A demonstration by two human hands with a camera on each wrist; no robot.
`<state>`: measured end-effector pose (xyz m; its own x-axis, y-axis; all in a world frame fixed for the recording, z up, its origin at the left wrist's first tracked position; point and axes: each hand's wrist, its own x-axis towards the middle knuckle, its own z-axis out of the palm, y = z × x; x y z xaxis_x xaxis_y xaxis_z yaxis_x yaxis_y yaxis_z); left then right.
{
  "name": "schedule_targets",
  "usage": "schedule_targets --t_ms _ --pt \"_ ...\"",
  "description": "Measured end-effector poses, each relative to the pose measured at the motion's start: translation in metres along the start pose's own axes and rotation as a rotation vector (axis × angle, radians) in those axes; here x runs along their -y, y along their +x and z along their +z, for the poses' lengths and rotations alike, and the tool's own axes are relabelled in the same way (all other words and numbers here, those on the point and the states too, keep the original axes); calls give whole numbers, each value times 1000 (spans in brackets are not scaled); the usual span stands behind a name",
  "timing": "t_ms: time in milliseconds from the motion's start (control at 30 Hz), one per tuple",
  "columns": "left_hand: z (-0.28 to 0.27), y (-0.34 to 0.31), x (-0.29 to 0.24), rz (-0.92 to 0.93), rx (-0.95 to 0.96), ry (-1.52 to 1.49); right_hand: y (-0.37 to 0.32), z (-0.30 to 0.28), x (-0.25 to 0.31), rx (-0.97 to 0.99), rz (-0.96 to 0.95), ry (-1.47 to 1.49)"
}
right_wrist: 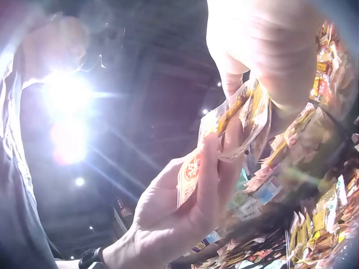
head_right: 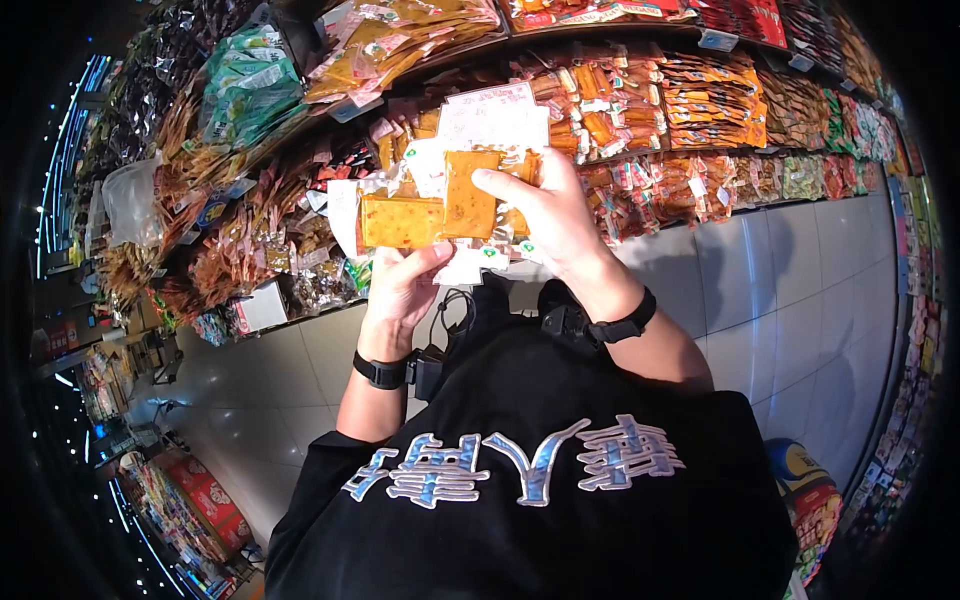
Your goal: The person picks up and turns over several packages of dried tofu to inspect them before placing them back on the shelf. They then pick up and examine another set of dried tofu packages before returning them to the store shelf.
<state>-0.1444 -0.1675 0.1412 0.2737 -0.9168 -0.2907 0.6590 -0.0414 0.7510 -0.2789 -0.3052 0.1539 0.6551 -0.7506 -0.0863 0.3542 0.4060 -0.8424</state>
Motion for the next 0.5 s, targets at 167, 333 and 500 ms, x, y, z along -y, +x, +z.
schedule_targets --t_ms 167,333,500 --pt "-34 3 -34 -29 26 62 9 43 -23 -23 -83 -136" --pt "-67 6 -79 -35 154 -136 19 82 -33 -204 -58 -17" --pt "-124 3 -114 -46 157 47 30 100 -38 -151 -100 -1"
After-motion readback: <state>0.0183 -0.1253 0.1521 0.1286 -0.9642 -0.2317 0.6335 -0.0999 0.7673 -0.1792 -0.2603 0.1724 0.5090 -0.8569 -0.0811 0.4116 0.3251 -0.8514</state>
